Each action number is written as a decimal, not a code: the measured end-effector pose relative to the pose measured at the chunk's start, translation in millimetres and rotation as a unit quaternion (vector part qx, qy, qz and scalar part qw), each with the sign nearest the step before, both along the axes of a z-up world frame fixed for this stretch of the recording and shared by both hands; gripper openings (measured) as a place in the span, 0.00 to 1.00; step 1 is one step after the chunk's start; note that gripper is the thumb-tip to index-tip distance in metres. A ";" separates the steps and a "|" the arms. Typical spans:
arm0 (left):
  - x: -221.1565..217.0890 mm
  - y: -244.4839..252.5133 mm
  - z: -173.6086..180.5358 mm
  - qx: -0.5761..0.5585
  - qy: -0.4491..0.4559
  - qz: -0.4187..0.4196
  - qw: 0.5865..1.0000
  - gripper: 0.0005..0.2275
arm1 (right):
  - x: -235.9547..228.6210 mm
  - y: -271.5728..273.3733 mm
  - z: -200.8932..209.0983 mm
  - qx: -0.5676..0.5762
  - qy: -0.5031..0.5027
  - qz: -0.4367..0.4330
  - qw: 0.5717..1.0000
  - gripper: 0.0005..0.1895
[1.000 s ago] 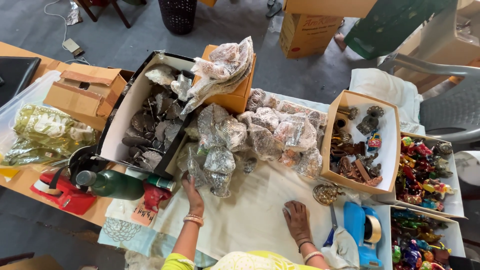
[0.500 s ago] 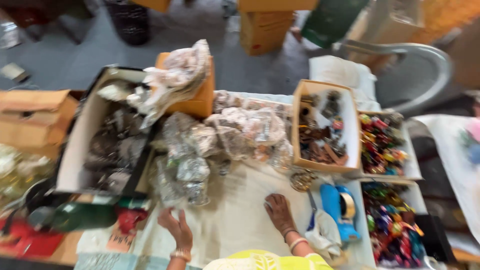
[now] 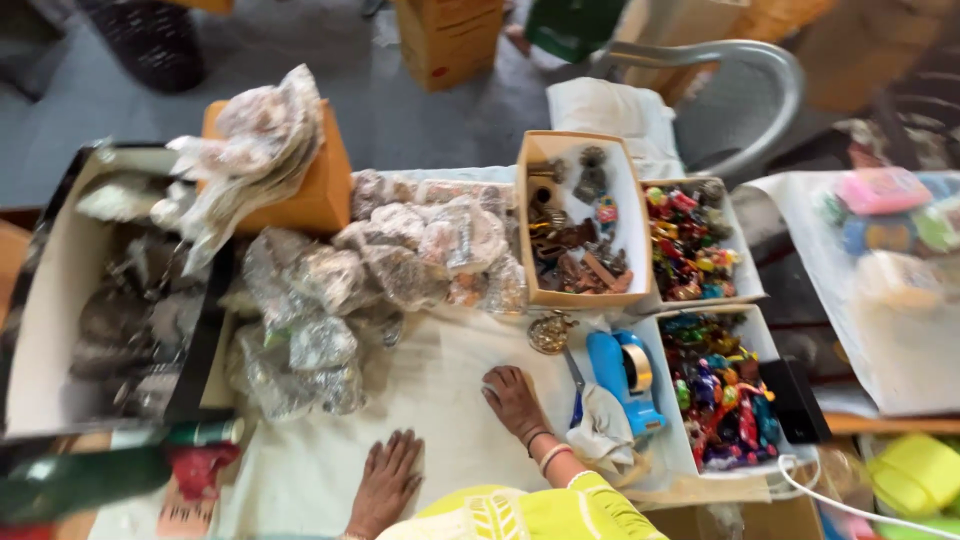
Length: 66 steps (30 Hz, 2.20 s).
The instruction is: The person cuts a piece of bubble wrap using scissors and wraps a small decorative item. They then place the wrapped item into a pile of other wrapped items on the table.
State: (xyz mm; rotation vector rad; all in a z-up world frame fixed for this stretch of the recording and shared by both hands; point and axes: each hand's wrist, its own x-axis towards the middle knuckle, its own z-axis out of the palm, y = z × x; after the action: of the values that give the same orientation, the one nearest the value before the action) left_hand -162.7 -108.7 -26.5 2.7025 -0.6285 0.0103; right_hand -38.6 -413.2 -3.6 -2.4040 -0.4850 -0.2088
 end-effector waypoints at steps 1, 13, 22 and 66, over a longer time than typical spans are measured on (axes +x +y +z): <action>-2.3 0.2 4.3 0.001 0.002 0.017 1.000 0.31 | -1.2 -2.2 -0.7 0.001 0.002 0.017 1.000 0.13; -129.6 10.5 17.0 0.037 0.006 0.330 0.943 0.34 | 2.1 -4.4 -11.4 -0.043 0.008 0.073 0.996 0.12; -223.5 0.2 -44.6 -0.028 0.032 0.503 0.863 0.26 | 0.4 -6.2 -12.9 -0.057 -0.029 0.058 0.996 0.13; -61.1 9.7 118.5 -0.824 0.142 0.211 0.507 0.25 | -44.2 71.6 53.0 0.289 0.474 0.250 0.793 0.20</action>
State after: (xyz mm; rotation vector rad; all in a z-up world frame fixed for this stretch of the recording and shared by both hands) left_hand -223.8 -99.0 92.0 0.7883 0.2424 0.1806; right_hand -82.8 -341.6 49.4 -1.4271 -0.4481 0.9187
